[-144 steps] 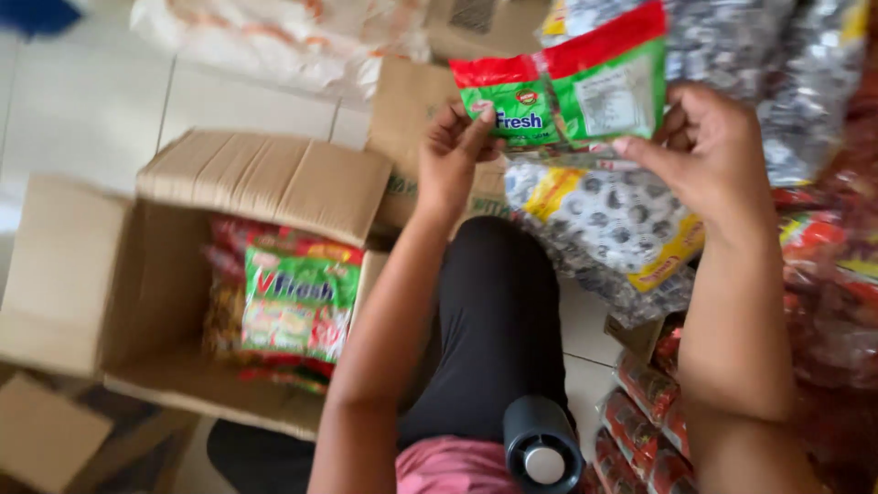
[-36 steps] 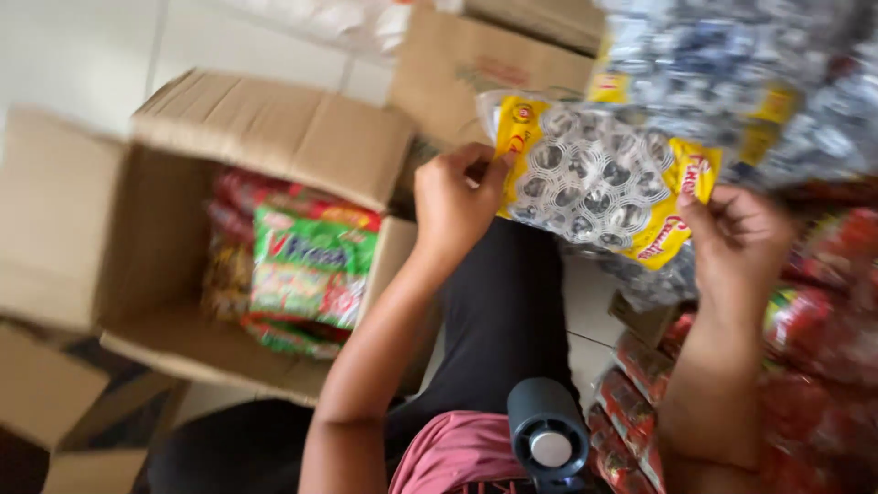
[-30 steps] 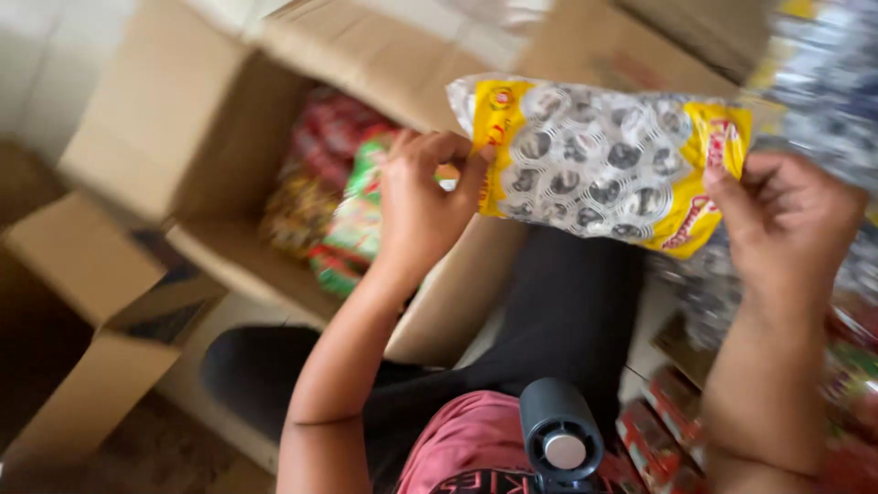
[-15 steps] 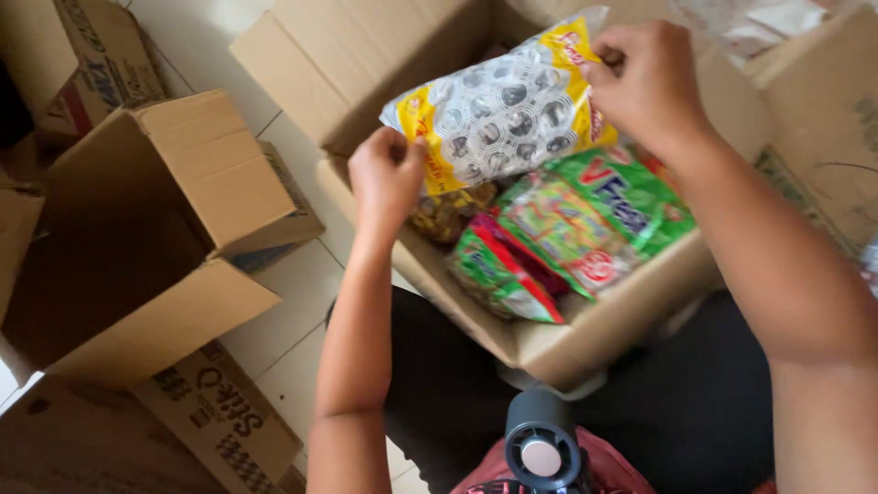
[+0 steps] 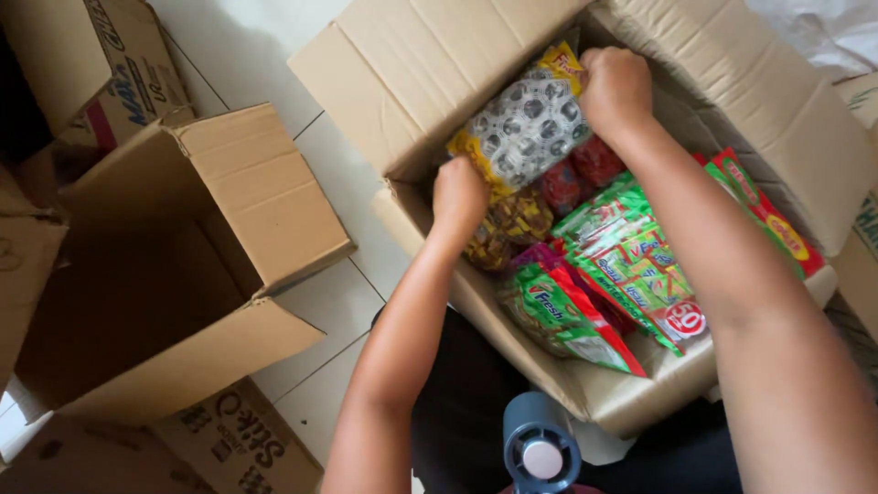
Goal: The recorder unboxes various snack and candy products and organizes them on store shelves.
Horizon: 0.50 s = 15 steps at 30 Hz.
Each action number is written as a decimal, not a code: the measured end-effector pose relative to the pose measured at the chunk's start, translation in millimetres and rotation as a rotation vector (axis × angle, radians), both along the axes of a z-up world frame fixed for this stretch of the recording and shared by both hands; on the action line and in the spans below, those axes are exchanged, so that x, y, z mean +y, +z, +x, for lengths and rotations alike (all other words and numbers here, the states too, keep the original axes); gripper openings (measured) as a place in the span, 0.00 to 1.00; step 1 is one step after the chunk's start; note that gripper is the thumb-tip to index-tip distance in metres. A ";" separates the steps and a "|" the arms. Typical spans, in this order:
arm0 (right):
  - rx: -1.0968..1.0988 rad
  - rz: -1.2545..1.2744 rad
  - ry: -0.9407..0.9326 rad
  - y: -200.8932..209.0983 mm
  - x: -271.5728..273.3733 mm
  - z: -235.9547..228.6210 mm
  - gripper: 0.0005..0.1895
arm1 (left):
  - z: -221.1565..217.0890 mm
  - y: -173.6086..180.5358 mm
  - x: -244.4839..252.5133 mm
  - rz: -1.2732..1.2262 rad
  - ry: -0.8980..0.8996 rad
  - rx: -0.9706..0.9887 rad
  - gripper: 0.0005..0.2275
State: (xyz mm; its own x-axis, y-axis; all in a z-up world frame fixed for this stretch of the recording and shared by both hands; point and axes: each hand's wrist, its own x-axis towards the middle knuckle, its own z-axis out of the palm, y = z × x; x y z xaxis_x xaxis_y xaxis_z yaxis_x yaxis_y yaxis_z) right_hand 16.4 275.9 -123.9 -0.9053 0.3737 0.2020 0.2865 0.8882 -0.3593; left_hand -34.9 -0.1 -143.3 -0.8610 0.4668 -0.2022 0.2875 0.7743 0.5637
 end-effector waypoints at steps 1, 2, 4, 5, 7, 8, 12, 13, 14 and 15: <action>-0.002 -0.004 -0.001 -20.0 2.8 -0.2 0.01 | -0.5 -5.0 -1.0 -0.004 -0.001 -0.002 0.05; -0.034 -0.014 0.001 -38.4 8.3 -0.3 0.03 | -1.5 -9.3 0.9 0.010 -0.004 -0.027 0.05; -0.067 -0.025 -0.001 -57.2 15.6 -0.5 0.05 | -1.4 -19.8 3.2 0.024 -0.010 -0.054 0.05; -0.103 -0.037 0.004 -57.8 17.5 -0.3 0.06 | 0.2 -26.1 3.7 0.034 -0.043 -0.054 0.06; -0.139 -0.055 0.006 -54.1 16.8 1.1 0.07 | 3.9 -24.9 0.0 0.040 -0.079 -0.054 0.06; -0.139 -0.082 0.021 -47.8 17.4 1.8 0.06 | 4.0 -17.0 -0.9 0.008 -0.076 -0.092 0.07; -0.025 -0.137 0.122 -5.3 20.8 18.0 0.12 | 16.8 98.2 11.6 -0.266 -0.031 -0.138 0.17; -0.016 -0.135 0.110 13.4 19.3 24.3 0.12 | 22.4 109.1 9.5 -0.264 -0.043 -0.129 0.17; 0.025 -0.267 0.110 31.3 18.6 34.1 0.13 | 29.9 119.2 8.7 -0.164 -0.066 -0.035 0.21; 0.068 -0.399 0.112 48.5 19.0 45.0 0.14 | 38.4 128.6 8.9 -0.061 -0.089 0.057 0.26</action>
State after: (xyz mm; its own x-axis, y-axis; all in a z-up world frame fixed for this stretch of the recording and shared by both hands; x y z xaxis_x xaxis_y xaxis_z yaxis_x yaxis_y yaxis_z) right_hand 61.4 294.9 -75.3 -0.9343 0.3350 0.1221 0.1599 0.6997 -0.6964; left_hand 3.5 8.8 -14.7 -0.8275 0.5304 -0.1843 0.3871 0.7766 0.4970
